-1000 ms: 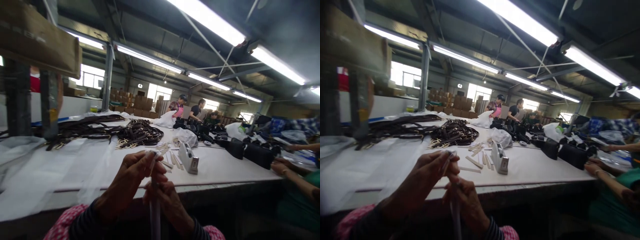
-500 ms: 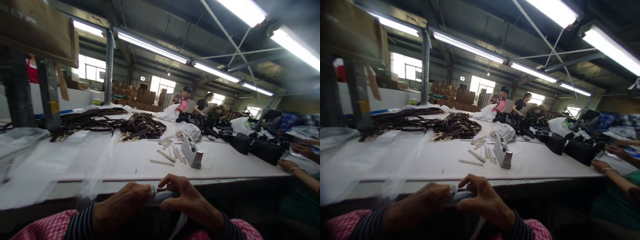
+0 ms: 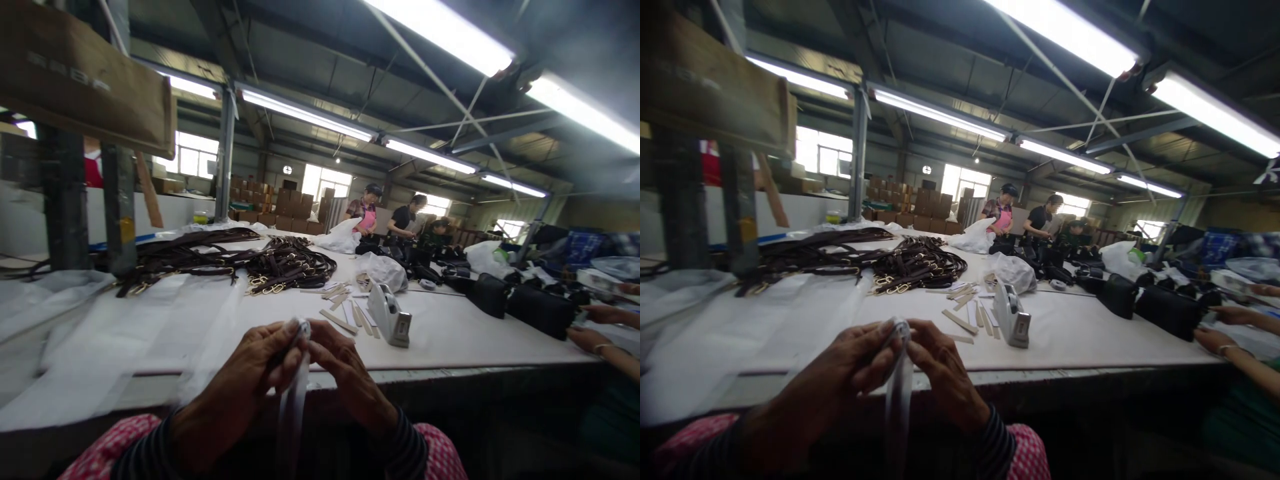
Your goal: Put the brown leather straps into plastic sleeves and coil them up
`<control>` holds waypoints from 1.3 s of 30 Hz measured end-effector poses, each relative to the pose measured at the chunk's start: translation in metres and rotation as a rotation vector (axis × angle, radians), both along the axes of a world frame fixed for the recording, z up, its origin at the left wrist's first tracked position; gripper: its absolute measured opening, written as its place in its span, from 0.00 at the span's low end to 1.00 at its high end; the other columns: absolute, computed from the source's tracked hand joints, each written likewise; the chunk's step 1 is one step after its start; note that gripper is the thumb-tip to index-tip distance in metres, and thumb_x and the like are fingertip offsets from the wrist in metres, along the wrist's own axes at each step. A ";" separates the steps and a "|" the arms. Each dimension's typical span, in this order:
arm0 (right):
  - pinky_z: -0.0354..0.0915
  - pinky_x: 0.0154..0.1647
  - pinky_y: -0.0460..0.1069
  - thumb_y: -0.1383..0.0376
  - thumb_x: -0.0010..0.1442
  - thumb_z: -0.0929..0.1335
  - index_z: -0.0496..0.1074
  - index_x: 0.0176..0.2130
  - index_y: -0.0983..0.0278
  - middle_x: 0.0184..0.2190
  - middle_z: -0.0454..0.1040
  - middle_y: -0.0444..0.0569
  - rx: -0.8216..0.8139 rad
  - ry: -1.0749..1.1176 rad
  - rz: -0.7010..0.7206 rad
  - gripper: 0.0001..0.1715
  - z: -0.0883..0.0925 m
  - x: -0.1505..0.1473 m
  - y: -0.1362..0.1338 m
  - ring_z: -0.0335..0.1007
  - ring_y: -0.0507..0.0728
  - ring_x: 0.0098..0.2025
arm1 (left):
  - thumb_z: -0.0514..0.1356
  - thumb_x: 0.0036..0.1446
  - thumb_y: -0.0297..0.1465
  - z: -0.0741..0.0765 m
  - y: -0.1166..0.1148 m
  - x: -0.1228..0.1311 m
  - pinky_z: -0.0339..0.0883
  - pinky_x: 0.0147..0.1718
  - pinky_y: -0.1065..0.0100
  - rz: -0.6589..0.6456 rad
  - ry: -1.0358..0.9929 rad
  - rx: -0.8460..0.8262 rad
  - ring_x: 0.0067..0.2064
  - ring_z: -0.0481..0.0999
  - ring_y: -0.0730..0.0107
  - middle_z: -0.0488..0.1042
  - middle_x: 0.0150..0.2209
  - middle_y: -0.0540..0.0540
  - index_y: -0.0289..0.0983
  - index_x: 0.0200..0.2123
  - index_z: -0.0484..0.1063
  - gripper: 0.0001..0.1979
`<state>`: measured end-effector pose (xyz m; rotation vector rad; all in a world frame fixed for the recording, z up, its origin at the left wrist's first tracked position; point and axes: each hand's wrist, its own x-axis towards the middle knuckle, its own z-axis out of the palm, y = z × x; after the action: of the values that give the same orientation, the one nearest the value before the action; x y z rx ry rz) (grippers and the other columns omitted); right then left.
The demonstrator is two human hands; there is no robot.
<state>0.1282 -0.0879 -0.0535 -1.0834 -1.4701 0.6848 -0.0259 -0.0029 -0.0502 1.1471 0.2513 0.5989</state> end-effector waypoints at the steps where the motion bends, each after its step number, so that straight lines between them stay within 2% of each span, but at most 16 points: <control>1: 0.65 0.59 0.54 0.55 0.70 0.66 0.71 0.59 0.55 0.51 0.75 0.48 0.043 0.016 -0.055 0.20 -0.001 -0.009 0.002 0.70 0.60 0.54 | 0.61 0.66 0.37 0.011 0.002 0.002 0.53 0.19 0.80 0.036 -0.053 -0.061 0.20 0.55 0.83 0.63 0.22 0.54 0.33 0.32 0.73 0.14; 3: 0.65 0.59 0.54 0.52 0.70 0.64 0.72 0.58 0.53 0.52 0.73 0.49 0.118 0.015 -0.205 0.20 -0.009 -0.022 0.010 0.69 0.61 0.56 | 0.58 0.69 0.31 0.033 0.006 0.006 0.57 0.20 0.80 0.088 -0.132 -0.156 0.20 0.57 0.83 0.63 0.23 0.53 0.31 0.32 0.74 0.13; 5: 0.67 0.55 0.55 0.47 0.69 0.63 0.74 0.54 0.54 0.47 0.74 0.52 0.149 0.009 -0.305 0.22 -0.022 -0.029 0.018 0.69 0.64 0.53 | 0.54 0.71 0.28 0.053 0.010 0.011 0.59 0.19 0.79 0.117 -0.183 -0.221 0.19 0.58 0.84 0.63 0.23 0.53 0.29 0.32 0.75 0.15; 8: 0.71 0.43 0.55 0.42 0.65 0.65 0.76 0.51 0.57 0.36 0.73 0.54 0.105 0.011 -0.301 0.28 -0.046 -0.031 0.025 0.71 0.65 0.43 | 0.52 0.71 0.26 0.071 0.014 0.016 0.61 0.19 0.79 0.158 -0.245 -0.231 0.19 0.61 0.84 0.65 0.24 0.51 0.27 0.33 0.75 0.16; 12: 0.68 0.30 0.52 0.37 0.63 0.64 0.74 0.53 0.60 0.28 0.69 0.50 0.001 0.139 -0.269 0.36 -0.066 -0.032 0.020 0.68 0.60 0.32 | 0.53 0.70 0.25 0.075 0.020 0.020 0.66 0.21 0.77 0.166 -0.361 -0.157 0.22 0.68 0.80 0.70 0.27 0.47 0.26 0.34 0.76 0.15; 15: 0.66 0.28 0.51 0.35 0.61 0.65 0.72 0.53 0.60 0.27 0.67 0.47 0.017 0.224 -0.348 0.37 -0.070 -0.034 0.017 0.65 0.58 0.30 | 0.54 0.69 0.25 0.075 0.025 0.023 0.68 0.24 0.77 0.117 -0.425 -0.167 0.24 0.70 0.79 0.71 0.28 0.46 0.26 0.35 0.77 0.13; 18: 0.66 0.30 0.51 0.36 0.61 0.66 0.74 0.46 0.59 0.26 0.67 0.46 0.018 0.212 -0.468 0.33 -0.070 -0.037 0.017 0.63 0.57 0.30 | 0.58 0.67 0.26 0.079 0.024 0.025 0.69 0.26 0.77 0.133 -0.491 -0.092 0.26 0.72 0.78 0.73 0.29 0.46 0.27 0.37 0.77 0.10; 20: 0.65 0.30 0.51 0.36 0.61 0.65 0.74 0.37 0.60 0.26 0.68 0.47 -0.024 0.186 -0.475 0.32 -0.070 -0.038 0.017 0.62 0.57 0.29 | 0.60 0.66 0.29 0.080 0.021 0.025 0.71 0.30 0.75 0.227 -0.493 0.084 0.27 0.74 0.76 0.76 0.31 0.45 0.29 0.39 0.77 0.08; 23: 0.63 0.30 0.50 0.36 0.60 0.66 0.74 0.31 0.61 0.27 0.70 0.49 -0.129 0.136 -0.346 0.32 -0.073 -0.034 0.009 0.64 0.57 0.30 | 0.57 0.69 0.36 0.064 0.019 0.025 0.73 0.36 0.68 0.387 -0.346 0.476 0.32 0.79 0.67 0.79 0.34 0.44 0.34 0.40 0.75 0.11; 26: 0.58 0.27 0.49 0.35 0.60 0.65 0.74 0.28 0.63 0.23 0.67 0.48 -0.287 0.129 -0.153 0.36 -0.078 -0.019 -0.007 0.61 0.54 0.26 | 0.51 0.72 0.34 0.025 0.029 0.019 0.68 0.38 0.65 0.465 -0.101 0.990 0.36 0.77 0.63 0.77 0.35 0.43 0.37 0.36 0.71 0.14; 28: 0.50 0.23 0.47 0.34 0.59 0.66 0.72 0.27 0.64 0.19 0.60 0.43 -0.402 0.160 -0.068 0.37 -0.079 -0.004 -0.019 0.53 0.50 0.21 | 0.49 0.71 0.30 -0.005 0.036 0.011 0.62 0.33 0.65 0.403 0.059 1.320 0.32 0.71 0.64 0.73 0.31 0.44 0.38 0.31 0.67 0.14; 30: 0.44 0.22 0.46 0.35 0.57 0.68 0.69 0.27 0.64 0.18 0.56 0.40 -0.467 0.164 -0.073 0.35 -0.074 0.010 -0.030 0.47 0.48 0.20 | 0.49 0.70 0.30 -0.032 0.038 0.000 0.55 0.28 0.65 0.262 0.188 1.493 0.28 0.64 0.67 0.70 0.29 0.46 0.39 0.30 0.63 0.14; 32: 0.44 0.22 0.46 0.38 0.57 0.71 0.70 0.27 0.65 0.18 0.56 0.39 -0.472 0.107 -0.110 0.33 -0.062 0.021 -0.035 0.47 0.48 0.21 | 0.48 0.71 0.35 -0.050 0.032 -0.012 0.54 0.28 0.65 0.114 0.270 1.501 0.27 0.62 0.68 0.71 0.30 0.47 0.39 0.32 0.63 0.14; 34: 0.47 0.24 0.45 0.43 0.57 0.73 0.75 0.34 0.66 0.19 0.59 0.39 -0.448 0.039 -0.145 0.28 -0.046 0.027 -0.032 0.51 0.49 0.23 | 0.47 0.71 0.42 -0.056 0.018 -0.024 0.56 0.30 0.67 -0.007 0.318 1.398 0.29 0.63 0.68 0.72 0.31 0.48 0.39 0.34 0.65 0.17; 36: 0.50 0.25 0.46 0.47 0.56 0.75 0.77 0.39 0.66 0.20 0.59 0.38 -0.358 -0.053 -0.213 0.25 -0.032 0.029 -0.023 0.53 0.49 0.24 | 0.47 0.71 0.46 -0.054 0.005 -0.032 0.58 0.32 0.69 -0.067 0.366 1.173 0.31 0.64 0.70 0.71 0.31 0.49 0.39 0.34 0.67 0.21; 39: 0.59 0.29 0.47 0.48 0.62 0.71 0.78 0.40 0.64 0.24 0.64 0.41 -0.120 -0.160 -0.355 0.22 -0.023 0.026 -0.007 0.59 0.52 0.28 | 0.47 0.70 0.50 -0.042 -0.005 -0.032 0.54 0.23 0.72 -0.121 0.358 0.657 0.23 0.60 0.74 0.66 0.24 0.52 0.38 0.30 0.67 0.25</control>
<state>0.1537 -0.0949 -0.0763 -1.4762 -1.3340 0.4460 -0.0579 -0.0080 -0.0925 1.8961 0.2966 0.3686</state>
